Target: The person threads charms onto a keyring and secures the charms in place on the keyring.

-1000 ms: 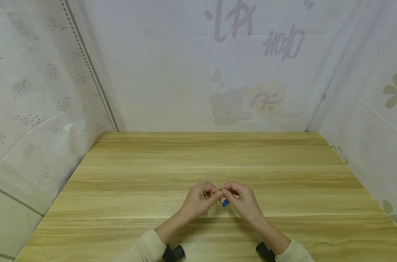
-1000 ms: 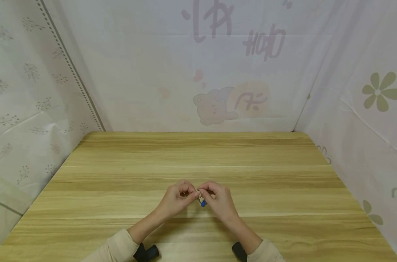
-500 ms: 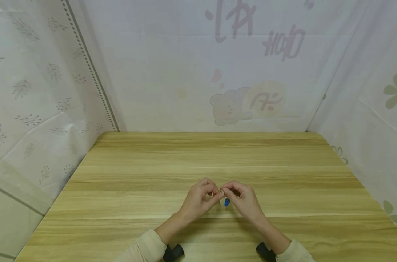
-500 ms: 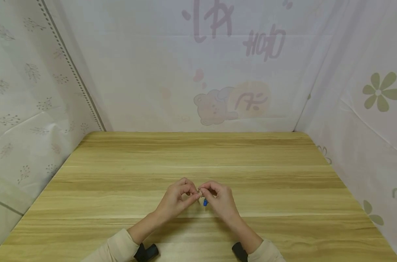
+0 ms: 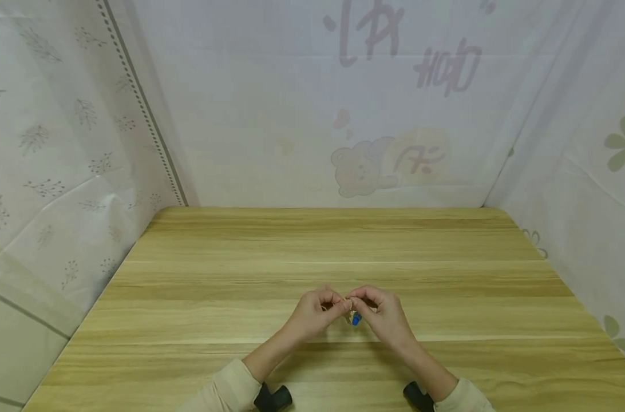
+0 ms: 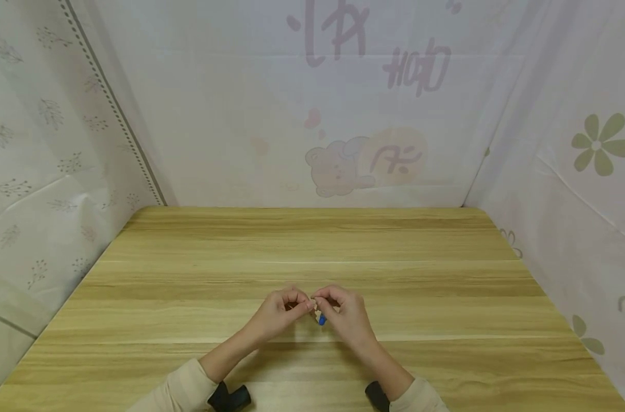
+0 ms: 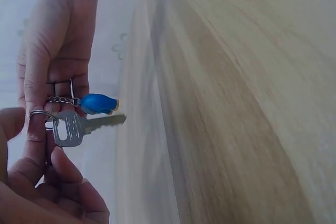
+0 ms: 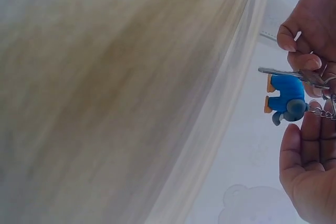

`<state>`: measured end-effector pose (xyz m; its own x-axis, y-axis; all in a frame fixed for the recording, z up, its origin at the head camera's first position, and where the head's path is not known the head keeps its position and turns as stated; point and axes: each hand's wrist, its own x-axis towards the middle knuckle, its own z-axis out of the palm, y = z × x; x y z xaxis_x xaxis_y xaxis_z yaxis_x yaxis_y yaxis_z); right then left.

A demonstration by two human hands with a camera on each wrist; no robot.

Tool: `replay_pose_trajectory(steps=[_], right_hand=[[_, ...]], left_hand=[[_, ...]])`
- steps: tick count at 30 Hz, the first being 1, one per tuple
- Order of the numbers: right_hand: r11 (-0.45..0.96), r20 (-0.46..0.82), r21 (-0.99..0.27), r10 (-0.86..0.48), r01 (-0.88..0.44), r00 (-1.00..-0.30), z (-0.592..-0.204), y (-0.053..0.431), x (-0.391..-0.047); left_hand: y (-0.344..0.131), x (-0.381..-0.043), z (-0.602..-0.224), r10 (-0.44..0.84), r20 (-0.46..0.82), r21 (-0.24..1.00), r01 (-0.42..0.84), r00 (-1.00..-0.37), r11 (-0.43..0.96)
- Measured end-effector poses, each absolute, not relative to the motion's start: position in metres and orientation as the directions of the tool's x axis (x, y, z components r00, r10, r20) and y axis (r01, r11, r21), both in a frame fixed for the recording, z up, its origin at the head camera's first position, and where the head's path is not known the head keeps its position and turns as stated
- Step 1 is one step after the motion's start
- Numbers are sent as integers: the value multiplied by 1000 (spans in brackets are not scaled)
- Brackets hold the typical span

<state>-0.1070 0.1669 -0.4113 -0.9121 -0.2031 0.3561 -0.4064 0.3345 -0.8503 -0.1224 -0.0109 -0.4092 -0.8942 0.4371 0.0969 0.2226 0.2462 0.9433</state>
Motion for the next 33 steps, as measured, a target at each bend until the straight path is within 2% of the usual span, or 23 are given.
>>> replay_pose_trajectory(steps=[6,16,20,26,29,33], right_hand=[[325,373,-846,-204,-422,-905,-409,166,-106],[308,337,-870,-201,-386,-920,-412,167,-107],[310,329,-872,-199,-378,-923,-413,168,-107],[309,289,-890,-184,-335,-939,-413,168,-106],[305,290,-891,-183,-335,-939,-412,167,-107],[316,334,-869,-190,-380,-923,-411,166,-107]], left_hand=[[-11,-123,-408,424,81,945,205,-902,255],[-9,-121,-408,393,155,927,271,-906,259],[-9,-120,-409,398,194,922,306,-897,239],[-10,-119,-410,416,280,866,415,-865,281],[-10,-119,-408,418,240,882,377,-876,283],[-11,-118,-403,428,109,936,237,-897,258]])
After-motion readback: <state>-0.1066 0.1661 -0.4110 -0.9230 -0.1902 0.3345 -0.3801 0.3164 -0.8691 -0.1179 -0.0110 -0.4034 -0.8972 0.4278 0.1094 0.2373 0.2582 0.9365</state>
